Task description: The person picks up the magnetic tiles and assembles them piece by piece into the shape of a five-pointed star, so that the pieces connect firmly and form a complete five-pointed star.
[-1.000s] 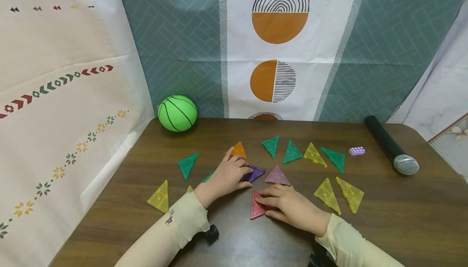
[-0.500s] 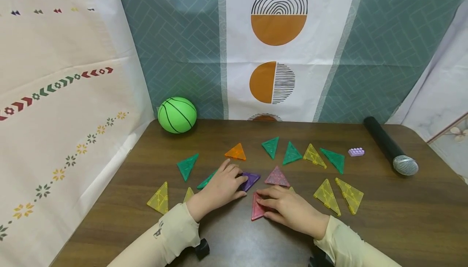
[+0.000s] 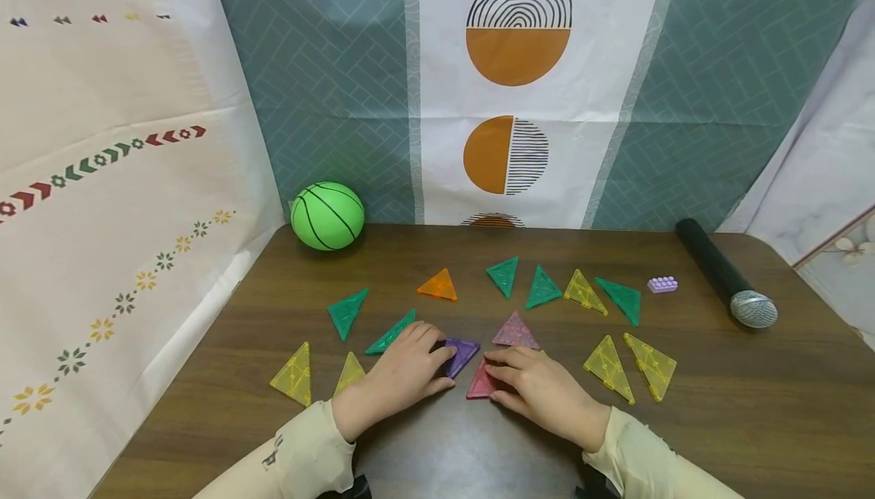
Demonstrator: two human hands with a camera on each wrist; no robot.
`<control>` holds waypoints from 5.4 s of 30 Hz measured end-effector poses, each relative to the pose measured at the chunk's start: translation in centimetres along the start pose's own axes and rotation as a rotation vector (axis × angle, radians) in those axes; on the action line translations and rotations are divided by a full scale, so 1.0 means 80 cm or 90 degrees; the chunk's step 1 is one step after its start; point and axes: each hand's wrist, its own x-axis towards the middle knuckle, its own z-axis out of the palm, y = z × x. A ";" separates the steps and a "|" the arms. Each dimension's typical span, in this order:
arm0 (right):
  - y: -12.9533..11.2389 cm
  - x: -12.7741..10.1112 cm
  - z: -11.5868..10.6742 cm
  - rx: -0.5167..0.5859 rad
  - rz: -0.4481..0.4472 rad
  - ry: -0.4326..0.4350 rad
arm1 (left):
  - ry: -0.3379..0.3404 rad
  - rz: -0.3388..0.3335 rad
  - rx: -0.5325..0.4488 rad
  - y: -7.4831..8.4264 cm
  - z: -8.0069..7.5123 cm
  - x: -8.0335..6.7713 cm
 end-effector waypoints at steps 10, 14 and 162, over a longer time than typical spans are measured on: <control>0.000 -0.001 0.007 0.001 0.028 0.053 | 0.019 0.018 -0.011 0.006 0.001 -0.008; 0.000 -0.001 0.010 -0.007 0.024 0.066 | 0.043 0.016 -0.009 0.009 0.004 -0.008; 0.040 -0.002 -0.008 0.018 0.069 -0.077 | -0.058 -0.058 -0.090 -0.075 0.005 0.058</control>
